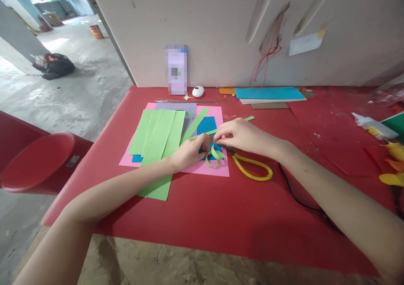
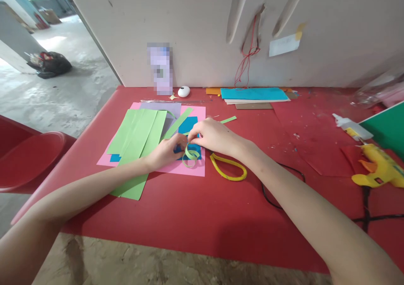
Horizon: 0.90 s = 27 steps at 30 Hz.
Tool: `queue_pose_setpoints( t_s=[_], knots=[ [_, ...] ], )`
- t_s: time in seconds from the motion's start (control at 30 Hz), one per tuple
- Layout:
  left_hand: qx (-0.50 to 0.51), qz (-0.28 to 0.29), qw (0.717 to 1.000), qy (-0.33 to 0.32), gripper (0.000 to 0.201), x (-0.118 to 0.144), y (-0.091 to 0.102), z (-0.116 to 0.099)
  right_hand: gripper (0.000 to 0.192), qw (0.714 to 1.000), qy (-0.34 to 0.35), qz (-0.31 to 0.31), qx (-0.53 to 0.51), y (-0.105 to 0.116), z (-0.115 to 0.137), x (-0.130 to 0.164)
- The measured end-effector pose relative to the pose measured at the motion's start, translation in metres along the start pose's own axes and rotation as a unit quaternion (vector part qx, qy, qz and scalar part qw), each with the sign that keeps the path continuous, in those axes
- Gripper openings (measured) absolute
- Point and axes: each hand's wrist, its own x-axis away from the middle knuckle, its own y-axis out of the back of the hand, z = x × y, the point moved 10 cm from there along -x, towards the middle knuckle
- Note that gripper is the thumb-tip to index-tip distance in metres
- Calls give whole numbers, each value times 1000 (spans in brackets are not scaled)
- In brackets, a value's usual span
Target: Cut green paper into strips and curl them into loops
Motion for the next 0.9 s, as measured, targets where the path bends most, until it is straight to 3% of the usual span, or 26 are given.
queue_pose_setpoints(
  t_s=[0.37,0.9],
  knots=[
    [19,-4,1000,-22,24,0,3,-3,23,1000,22,-15,4,7,7,1],
    [-31,2,999,-28,5,1,1,-3,19,992,53,-110,-23,47,9,14]
  ],
)
